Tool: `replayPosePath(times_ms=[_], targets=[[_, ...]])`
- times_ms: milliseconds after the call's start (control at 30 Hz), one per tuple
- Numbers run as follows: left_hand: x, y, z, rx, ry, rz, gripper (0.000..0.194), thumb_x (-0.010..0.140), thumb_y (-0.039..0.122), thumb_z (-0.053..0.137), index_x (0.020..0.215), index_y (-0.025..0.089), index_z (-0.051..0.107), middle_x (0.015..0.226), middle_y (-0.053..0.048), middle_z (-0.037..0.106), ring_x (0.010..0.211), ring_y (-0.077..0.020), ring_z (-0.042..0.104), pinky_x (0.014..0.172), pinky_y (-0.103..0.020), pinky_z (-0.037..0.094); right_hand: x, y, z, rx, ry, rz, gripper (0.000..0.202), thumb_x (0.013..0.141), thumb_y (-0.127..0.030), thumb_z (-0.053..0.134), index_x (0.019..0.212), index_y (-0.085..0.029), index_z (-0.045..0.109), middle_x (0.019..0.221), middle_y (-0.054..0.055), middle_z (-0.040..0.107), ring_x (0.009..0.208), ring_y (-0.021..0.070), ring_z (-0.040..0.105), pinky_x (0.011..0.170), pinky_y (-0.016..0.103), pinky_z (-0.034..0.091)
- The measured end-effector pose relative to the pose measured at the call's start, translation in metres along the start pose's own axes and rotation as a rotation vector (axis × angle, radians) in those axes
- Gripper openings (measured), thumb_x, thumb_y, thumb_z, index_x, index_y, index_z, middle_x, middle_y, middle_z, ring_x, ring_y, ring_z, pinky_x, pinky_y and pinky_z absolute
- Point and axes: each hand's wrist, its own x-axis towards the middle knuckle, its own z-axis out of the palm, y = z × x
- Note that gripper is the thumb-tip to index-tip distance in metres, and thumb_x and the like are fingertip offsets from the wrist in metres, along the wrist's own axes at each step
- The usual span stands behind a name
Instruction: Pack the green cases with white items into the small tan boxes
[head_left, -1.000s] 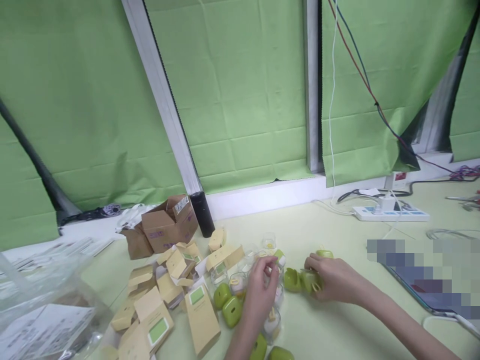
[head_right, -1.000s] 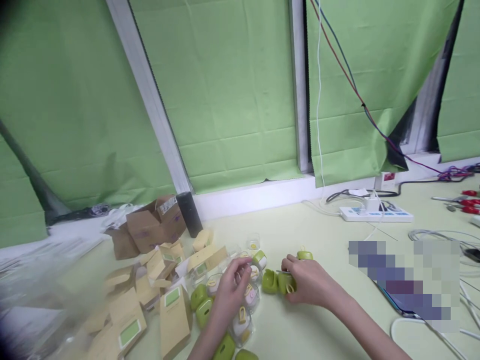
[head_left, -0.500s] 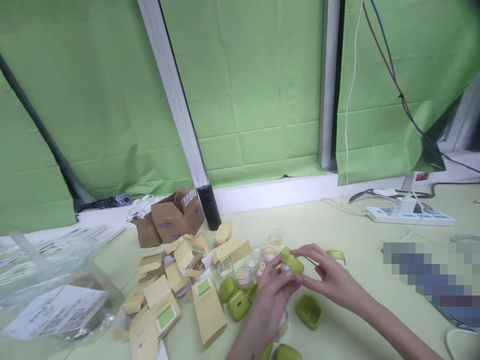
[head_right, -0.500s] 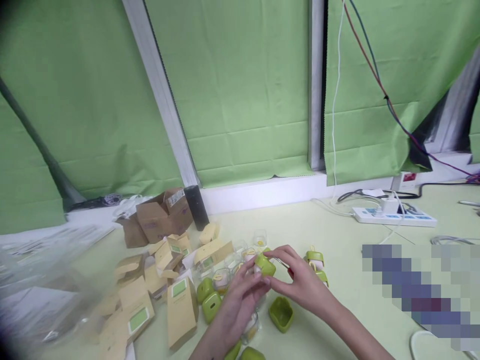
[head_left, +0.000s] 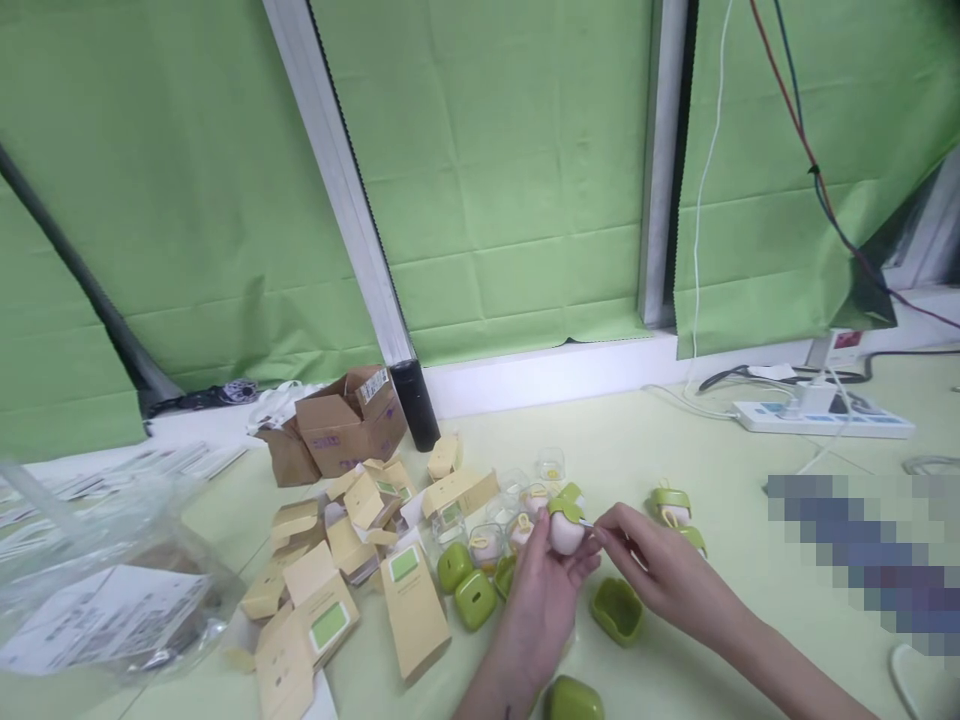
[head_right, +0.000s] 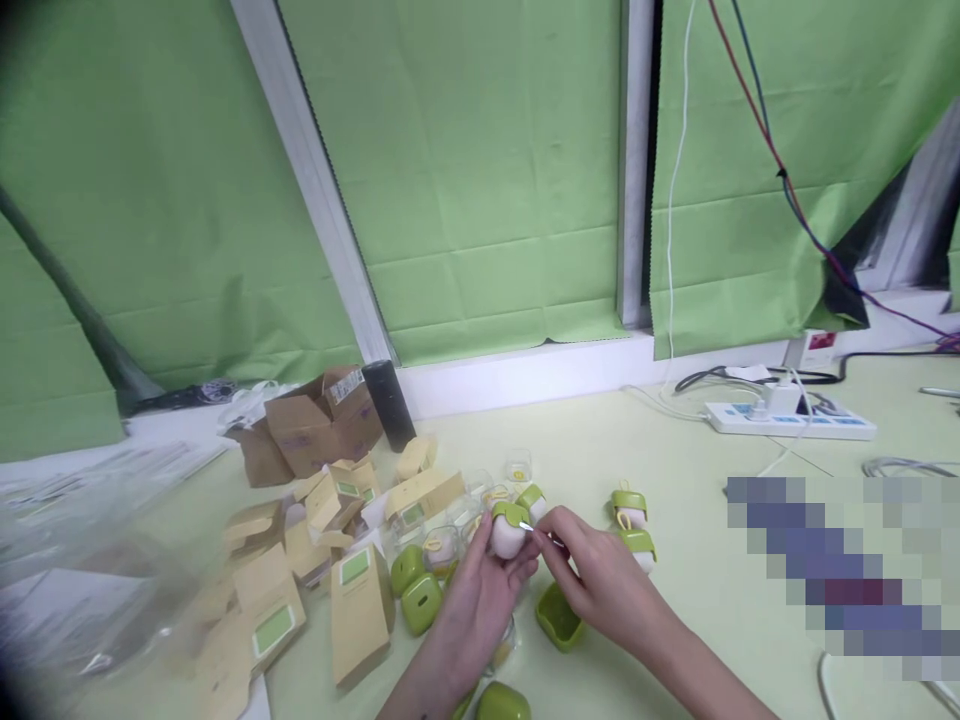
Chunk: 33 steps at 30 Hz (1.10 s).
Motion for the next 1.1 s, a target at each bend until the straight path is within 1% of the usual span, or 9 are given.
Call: replayPosePath(times_ms=[100, 200, 300, 400, 500, 567, 867, 1000, 1100], targets=[[0.003, -0.002, 0.000, -0.003, 0.022, 0.029, 0.021, 0.085, 0.032, 0.053, 0.091, 0.013, 0.054, 0.081, -0.006, 0.059, 0.067, -0.0102, 0.055, 0.066, -0.022, 0.047, 0.000, -0.001, -0.002, 0.013, -0.006, 0.007, 0.017, 0.095, -0.030, 0.031, 0.086, -0.023, 0.044, 0.071, -0.001, 0.057, 0.056, 0.0133, 0.052, 0.052, 0.024, 0.037], [0.005, -0.002, 0.000, 0.003, 0.011, 0.047, 0.015, 0.085, 0.029, 0.052, 0.089, 0.014, 0.052, 0.084, -0.005, 0.058, 0.072, -0.0115, 0.054, 0.065, -0.023, 0.045, 0.000, -0.002, 0.001, 0.054, -0.009, 0.012, 0.019, 0.095, -0.030, 0.030, 0.086, -0.022, 0.044, 0.071, -0.001, 0.057, 0.058, 0.0135, 0.053, 0.053, 0.024, 0.039], [0.004, -0.004, -0.003, 0.025, -0.002, 0.027, 0.015, 0.085, 0.029, 0.047, 0.084, 0.015, 0.051, 0.079, -0.003, 0.056, 0.066, -0.0113, 0.051, 0.061, -0.023, 0.042, -0.002, -0.001, 0.006, 0.018, -0.037, -0.003, 0.019, 0.095, -0.029, 0.029, 0.105, -0.021, 0.043, 0.067, -0.002, 0.057, 0.052, 0.0138, 0.054, 0.049, 0.023, 0.038], [0.002, -0.007, -0.008, 0.027, -0.006, -0.031, 0.008, 0.080, 0.023, 0.050, 0.081, 0.016, 0.051, 0.070, 0.000, 0.051, 0.057, -0.0091, 0.045, 0.058, -0.022, 0.039, -0.003, 0.004, 0.009, -0.138, -0.044, -0.097, 0.041, 0.092, -0.017, 0.027, 0.133, -0.021, 0.024, 0.073, 0.000, 0.061, 0.048, 0.0139, 0.055, 0.046, 0.023, 0.038], [0.001, -0.010, -0.011, 0.030, -0.047, -0.099, 0.012, 0.079, 0.024, 0.052, 0.084, 0.014, 0.053, 0.069, 0.000, 0.051, 0.058, -0.0095, 0.046, 0.059, -0.022, 0.038, -0.004, 0.012, 0.010, -0.319, -0.049, -0.237, 0.061, 0.081, -0.003, 0.029, 0.138, -0.024, 0.021, 0.082, 0.003, 0.061, 0.047, 0.0134, 0.056, 0.044, 0.022, 0.037], [0.001, -0.009, -0.010, 0.021, -0.072, -0.114, 0.017, 0.081, 0.030, 0.052, 0.086, 0.013, 0.054, 0.071, -0.001, 0.053, 0.060, -0.0099, 0.048, 0.060, -0.022, 0.038, -0.005, 0.015, 0.011, -0.400, -0.031, -0.294, 0.067, 0.076, 0.001, 0.031, 0.138, -0.023, 0.022, 0.079, 0.002, 0.060, 0.046, 0.0135, 0.054, 0.042, 0.022, 0.036], [-0.006, -0.009, -0.003, 0.059, -0.161, 0.051, 0.012, 0.080, 0.024, 0.057, 0.084, 0.013, 0.057, 0.078, -0.003, 0.057, 0.067, -0.0108, 0.053, 0.065, -0.025, 0.041, -0.012, 0.012, 0.023, -0.415, 0.175, -0.362, 0.060, 0.086, -0.003, 0.027, 0.142, -0.017, 0.013, 0.073, 0.002, 0.054, 0.049, 0.0132, 0.052, 0.043, 0.022, 0.040], [-0.007, -0.010, 0.000, 0.038, -0.138, 0.070, 0.012, 0.075, 0.021, 0.060, 0.084, 0.014, 0.056, 0.077, -0.001, 0.058, 0.066, -0.0106, 0.053, 0.065, -0.025, 0.041, -0.011, 0.013, 0.024, -0.378, 0.200, -0.365, 0.057, 0.087, -0.005, 0.027, 0.142, -0.018, 0.014, 0.070, 0.002, 0.054, 0.051, 0.0140, 0.052, 0.044, 0.022, 0.042], [-0.008, -0.006, 0.000, 0.066, -0.147, 0.054, 0.023, 0.071, 0.015, 0.060, 0.093, 0.015, 0.054, 0.076, -0.001, 0.057, 0.066, -0.0101, 0.053, 0.065, -0.024, 0.041, -0.010, 0.010, 0.018, -0.277, 0.165, -0.350, 0.051, 0.088, -0.007, 0.025, 0.138, -0.020, 0.024, 0.073, 0.002, 0.058, 0.052, 0.0140, 0.054, 0.046, 0.023, 0.042]])
